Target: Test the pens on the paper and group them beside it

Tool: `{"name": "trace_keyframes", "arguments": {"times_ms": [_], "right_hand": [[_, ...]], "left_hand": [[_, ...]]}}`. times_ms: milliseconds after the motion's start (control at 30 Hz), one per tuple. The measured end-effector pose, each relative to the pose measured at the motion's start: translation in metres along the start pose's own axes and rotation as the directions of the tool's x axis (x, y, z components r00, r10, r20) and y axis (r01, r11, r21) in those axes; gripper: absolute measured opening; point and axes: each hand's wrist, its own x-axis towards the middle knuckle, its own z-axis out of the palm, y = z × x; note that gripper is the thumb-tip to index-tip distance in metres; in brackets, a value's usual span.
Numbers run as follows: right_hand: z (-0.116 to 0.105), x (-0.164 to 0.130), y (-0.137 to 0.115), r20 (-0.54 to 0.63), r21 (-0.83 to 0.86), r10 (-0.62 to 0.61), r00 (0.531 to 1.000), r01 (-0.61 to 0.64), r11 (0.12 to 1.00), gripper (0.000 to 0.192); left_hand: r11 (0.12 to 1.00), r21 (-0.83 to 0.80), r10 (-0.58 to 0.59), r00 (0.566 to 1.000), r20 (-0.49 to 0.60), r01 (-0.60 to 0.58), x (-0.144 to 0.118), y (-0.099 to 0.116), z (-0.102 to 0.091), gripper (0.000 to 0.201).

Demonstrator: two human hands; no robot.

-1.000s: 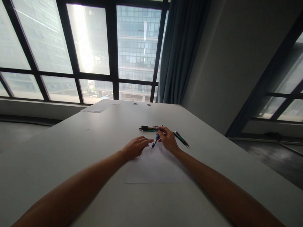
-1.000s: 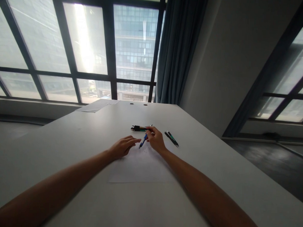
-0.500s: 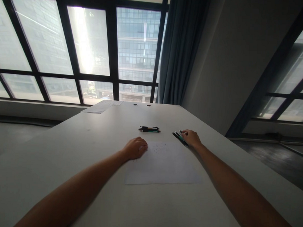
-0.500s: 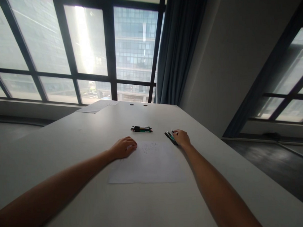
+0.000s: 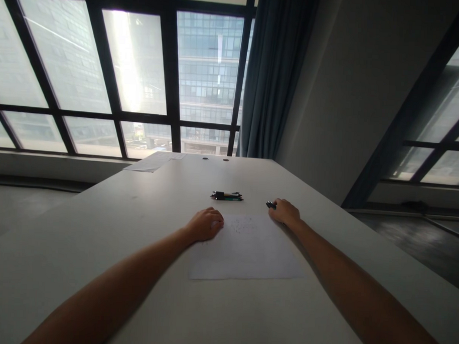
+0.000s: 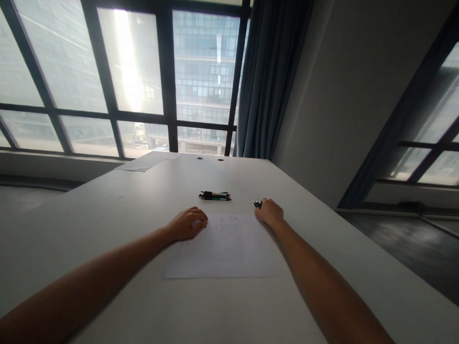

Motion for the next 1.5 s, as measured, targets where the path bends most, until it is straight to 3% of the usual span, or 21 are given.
{"name": "trace_keyframes", "arguments": {"times_ms": [133, 233, 400, 600, 833, 933, 1000, 1167, 1300, 1400, 1500], "right_hand": [[-0.006, 0.0, -0.013, -0.074, -0.055, -0.048, 0.996, 0.044, 0.997, 0.039], [-0.006, 0.007, -0.035, -0.126, -0.025, -0.195, 0.973, 0.193, 0.981, 0.037], [0.004, 0.034, -0.079, -0.079, 0.11, -0.4, 0.913, 0.407, 0.907, 0.037], [0.015, 0.049, -0.11, -0.088, 0.147, -0.433, 0.897, 0.442, 0.885, 0.027], [0.014, 0.044, -0.112, -0.133, 0.107, -0.464, 0.876, 0.478, 0.872, 0.021], [0.006, 0.035, -0.108, -0.234, 0.143, -0.426, 0.874, 0.464, 0.874, 0.021], [0.001, 0.022, -0.105, -0.309, 0.255, -0.406, 0.86, 0.487, 0.835, 0.02], [-0.004, -0.03, -0.104, -0.34, 0.581, -0.486, 0.805, 0.586, 0.564, 0.013], [-0.001, -0.067, -0.115, -0.334, 0.641, -0.562, 0.757, 0.619, 0.453, 0.012], [0.0, -0.076, -0.122, -0.386, 0.638, -0.58, 0.717, 0.662, 0.393, 0.016], [-0.001, -0.072, -0.121, -0.442, 0.641, -0.513, 0.735, 0.659, 0.392, 0.023]], "left_hand": [[0.998, 0.028, -0.061, 0.998, 0.023, 0.061, 0.003, 0.002, -0.004, 0.018], [0.996, 0.048, -0.073, 0.997, 0.022, 0.072, 0.004, 0.002, -0.005, 0.017], [0.994, 0.045, -0.098, 0.995, 0.022, 0.097, 0.003, 0.002, -0.005, 0.018], [0.994, 0.048, -0.104, 0.994, 0.034, 0.103, 0.001, 0.001, -0.006, 0.013], [0.993, 0.035, -0.111, 0.993, 0.035, 0.11, 0.002, 0.002, -0.008, 0.013], [0.993, 0.034, -0.118, 0.992, 0.033, 0.117, 0.002, 0.002, -0.007, 0.012], [0.991, 0.034, -0.13, 0.992, 0.002, 0.13, 0.002, 0.001, -0.005, 0.014], [0.98, -0.045, -0.198, 0.962, -0.188, 0.193, 0.004, 0.0, 0.001, 0.031], [0.969, -0.178, -0.219, 0.93, -0.296, 0.171, 0.006, 0.003, 0.001, 0.027], [0.965, -0.237, -0.194, 0.907, -0.374, 0.108, 0.006, 0.006, -0.002, 0.026], [0.971, -0.225, -0.175, 0.894, -0.412, 0.086, 0.005, 0.006, -0.004, 0.023]]}}
